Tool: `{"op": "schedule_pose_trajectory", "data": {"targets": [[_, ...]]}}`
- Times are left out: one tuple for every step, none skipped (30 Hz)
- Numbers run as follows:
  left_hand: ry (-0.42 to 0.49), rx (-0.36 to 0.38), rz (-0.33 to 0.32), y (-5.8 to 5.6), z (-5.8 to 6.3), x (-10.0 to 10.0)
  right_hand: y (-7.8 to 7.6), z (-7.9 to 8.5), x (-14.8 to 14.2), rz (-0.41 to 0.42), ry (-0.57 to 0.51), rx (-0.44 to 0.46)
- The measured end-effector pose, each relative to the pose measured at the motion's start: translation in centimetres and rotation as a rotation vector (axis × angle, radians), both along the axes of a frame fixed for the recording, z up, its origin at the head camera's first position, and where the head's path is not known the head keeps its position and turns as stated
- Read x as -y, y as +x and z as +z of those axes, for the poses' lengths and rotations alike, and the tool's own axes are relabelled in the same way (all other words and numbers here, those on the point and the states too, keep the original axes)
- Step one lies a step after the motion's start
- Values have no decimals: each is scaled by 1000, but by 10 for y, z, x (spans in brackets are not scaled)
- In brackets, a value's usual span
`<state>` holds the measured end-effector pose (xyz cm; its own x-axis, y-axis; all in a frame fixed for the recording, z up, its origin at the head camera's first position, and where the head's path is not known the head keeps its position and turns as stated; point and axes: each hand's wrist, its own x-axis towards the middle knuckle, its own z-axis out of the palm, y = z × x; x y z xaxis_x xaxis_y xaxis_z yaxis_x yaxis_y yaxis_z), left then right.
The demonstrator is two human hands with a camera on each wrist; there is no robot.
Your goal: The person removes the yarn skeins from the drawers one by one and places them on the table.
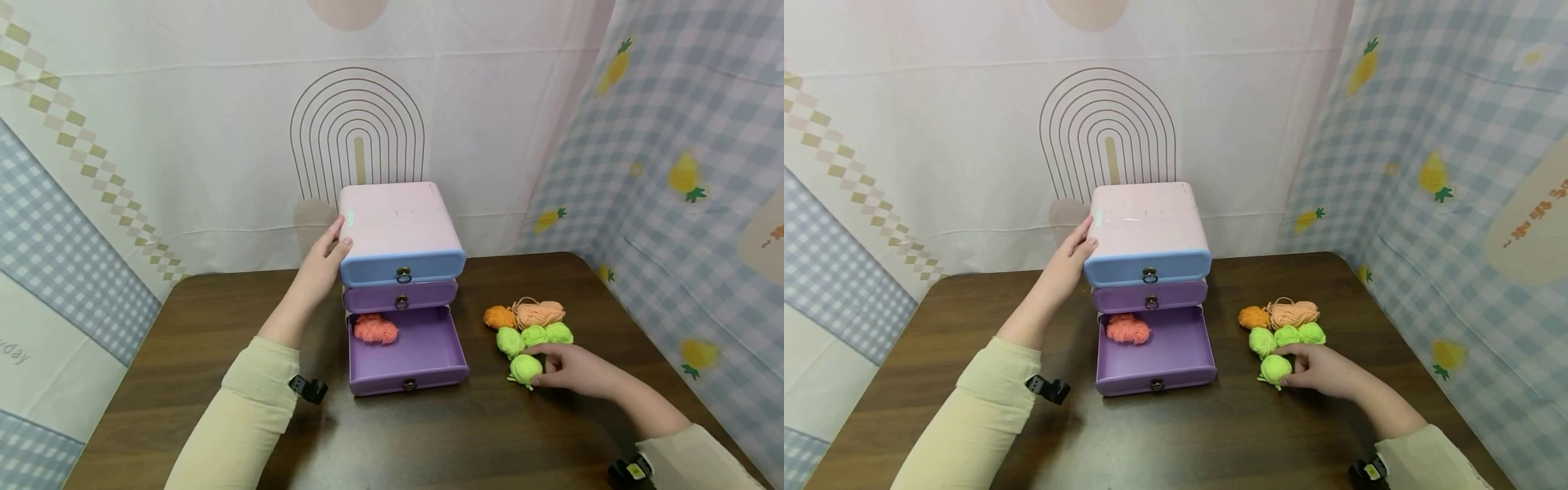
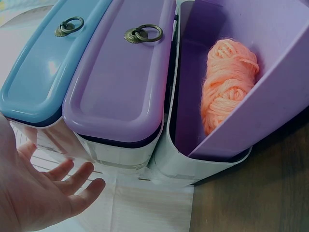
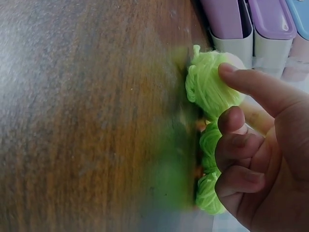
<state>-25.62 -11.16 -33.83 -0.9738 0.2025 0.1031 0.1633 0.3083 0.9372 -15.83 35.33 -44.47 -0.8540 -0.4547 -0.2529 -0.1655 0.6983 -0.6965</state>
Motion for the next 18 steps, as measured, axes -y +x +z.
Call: {"op": "schedule_pose_trajectory", "data": {"targets": [[-4,2,-1,3,4,-1,0,0,0,-2,2,-1],[-9,1,-2,6,8,-2,0,1,0,-4,2,0],[-15,0,-1,9,12,-3,0,1,-1,-9,3,2],[-16,3,1,10,13,-3,0,2,-1,-11,0,4],[-18,4,2,11,14,-3,0,3,-1,-12,-2,5],[-18,5,3,12,15,-3,0,3,-1,-12,-5,5],[-16,5,2,13,15,-3,0,4,-1,-13,-7,3],[-15,5,3,13,15,-3,0,5,-2,-12,-10,0],[-13,7,4,13,15,-3,0,5,-2,-10,-11,-3],[-11,6,3,13,15,-3,0,6,-3,-6,-12,-7],[-9,5,3,12,14,-3,0,7,-3,-4,-12,-11],[-6,5,3,12,14,-3,0,7,-3,-5,-11,-11],[-4,3,2,11,13,-3,0,8,-4,-9,-9,-10],[-3,1,1,11,12,-2,0,8,-4,-6,-5,-13],[-1,-1,0,10,11,-2,0,9,-5,-10,0,-12],[1,-2,-2,10,11,-2,0,9,-5,-10,2,-17],[4,-3,-3,9,11,-2,0,10,-6,-15,8,-20],[4,-5,-4,9,11,-2,0,10,-6,-18,13,-22]]}}
